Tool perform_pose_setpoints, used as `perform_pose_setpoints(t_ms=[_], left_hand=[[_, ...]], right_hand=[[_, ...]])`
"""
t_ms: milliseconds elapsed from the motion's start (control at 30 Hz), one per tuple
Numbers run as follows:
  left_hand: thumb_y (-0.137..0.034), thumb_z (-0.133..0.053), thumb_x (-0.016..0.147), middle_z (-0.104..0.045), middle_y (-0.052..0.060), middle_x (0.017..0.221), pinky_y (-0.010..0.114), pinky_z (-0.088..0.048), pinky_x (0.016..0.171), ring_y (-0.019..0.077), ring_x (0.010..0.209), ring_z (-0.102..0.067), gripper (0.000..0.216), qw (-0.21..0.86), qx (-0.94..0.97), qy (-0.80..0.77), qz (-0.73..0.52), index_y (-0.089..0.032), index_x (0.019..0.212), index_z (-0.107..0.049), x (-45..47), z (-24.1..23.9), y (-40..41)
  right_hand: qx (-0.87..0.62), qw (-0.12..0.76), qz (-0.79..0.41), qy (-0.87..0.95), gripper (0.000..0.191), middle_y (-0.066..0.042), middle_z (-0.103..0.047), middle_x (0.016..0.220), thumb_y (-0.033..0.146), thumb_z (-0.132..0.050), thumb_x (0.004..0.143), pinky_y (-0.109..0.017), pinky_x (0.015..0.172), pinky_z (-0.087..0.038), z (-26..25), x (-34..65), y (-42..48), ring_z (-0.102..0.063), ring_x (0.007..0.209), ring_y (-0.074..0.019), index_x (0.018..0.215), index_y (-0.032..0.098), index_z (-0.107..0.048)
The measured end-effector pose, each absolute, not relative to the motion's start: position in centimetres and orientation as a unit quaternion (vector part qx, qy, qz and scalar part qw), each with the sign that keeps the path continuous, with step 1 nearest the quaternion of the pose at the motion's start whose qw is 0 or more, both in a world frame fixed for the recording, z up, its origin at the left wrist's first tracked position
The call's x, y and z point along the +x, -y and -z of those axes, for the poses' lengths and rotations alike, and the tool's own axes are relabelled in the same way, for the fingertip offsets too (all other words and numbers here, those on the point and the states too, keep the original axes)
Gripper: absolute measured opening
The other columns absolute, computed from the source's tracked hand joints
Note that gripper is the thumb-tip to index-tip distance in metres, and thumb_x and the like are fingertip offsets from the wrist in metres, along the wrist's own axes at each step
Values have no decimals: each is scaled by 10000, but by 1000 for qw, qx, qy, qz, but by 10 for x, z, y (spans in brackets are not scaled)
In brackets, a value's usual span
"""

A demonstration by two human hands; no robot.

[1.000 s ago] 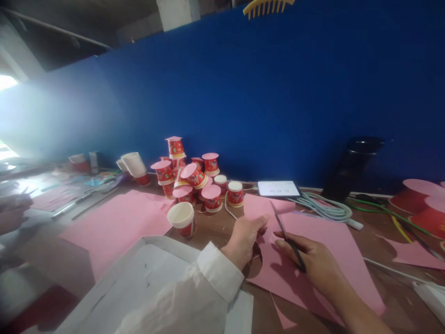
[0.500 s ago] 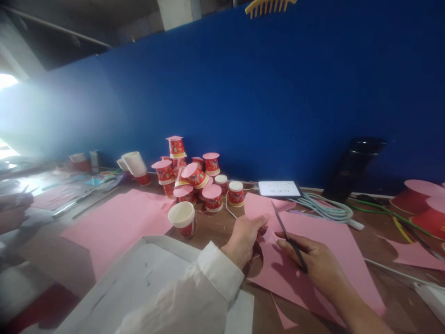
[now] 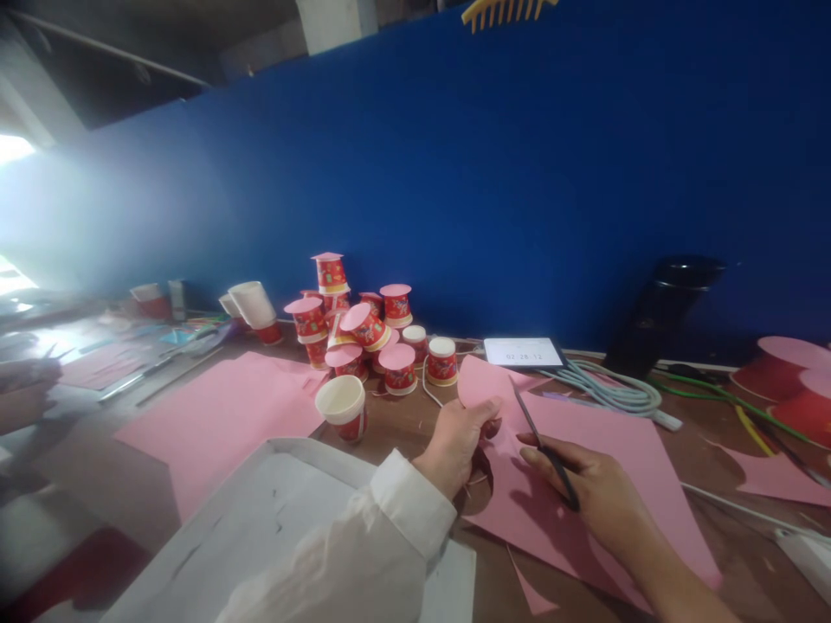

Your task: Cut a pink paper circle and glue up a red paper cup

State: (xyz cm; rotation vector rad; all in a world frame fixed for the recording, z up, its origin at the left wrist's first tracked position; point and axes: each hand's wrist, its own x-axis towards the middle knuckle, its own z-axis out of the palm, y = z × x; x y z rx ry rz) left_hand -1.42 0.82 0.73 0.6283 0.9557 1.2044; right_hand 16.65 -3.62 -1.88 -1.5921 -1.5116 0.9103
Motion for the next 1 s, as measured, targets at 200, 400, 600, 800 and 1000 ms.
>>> perform_pose_setpoints(t_ms=[200, 400, 600, 800, 1000], left_hand=[[-266, -830, 617, -528, -21, 572, 266, -305, 543, 101, 543, -417, 241, 675, 269, -429, -537, -168, 676, -618, -14, -6, -10], [-251, -836, 595, -543, -12, 567, 260, -338, 552, 99, 540, -441, 240, 677, 256, -424, -544, -158, 656, -624, -15, -9, -9], [-221, -793, 667, -556, -6, 591, 266, -330, 564, 104, 553, -449, 169, 661, 297, -438, -532, -154, 659, -639, -16, -5, -10], [-156, -764, 717, -543, -19, 568, 278, -344, 584, 109, 544, -426, 148, 674, 316, -437, -505, -161, 633, -641, -17, -7, -8], [-150, -785, 706, -537, -25, 549, 289, -350, 596, 119, 541, -419, 183, 683, 320, -443, -485, -167, 595, -641, -20, -16, -5]], right_hand=[[-618, 394, -347, 585, 554, -113, -833, 912, 625, -743, 768, -323, 603, -635, 14, 162, 41, -791, 867, -334, 1105, 204, -869], [-616, 404, -337, 587, 515, -100, -833, 868, 600, -775, 737, -306, 615, -629, 14, 158, 41, -779, 791, -293, 1058, 210, -876], [-643, 385, -356, 558, 613, -113, -826, 871, 655, -745, 736, -360, 632, -633, 13, 156, 41, -779, 773, -310, 1126, 195, -859], [-649, 374, -327, 577, 557, -89, -845, 1017, 638, -770, 708, -349, 693, -644, 13, 163, 36, -794, 954, -343, 1087, 242, -870], [-642, 375, -321, 587, 558, -86, -843, 1061, 630, -765, 745, -368, 756, -657, 16, 166, 36, -789, 1007, -355, 1128, 235, -860]])
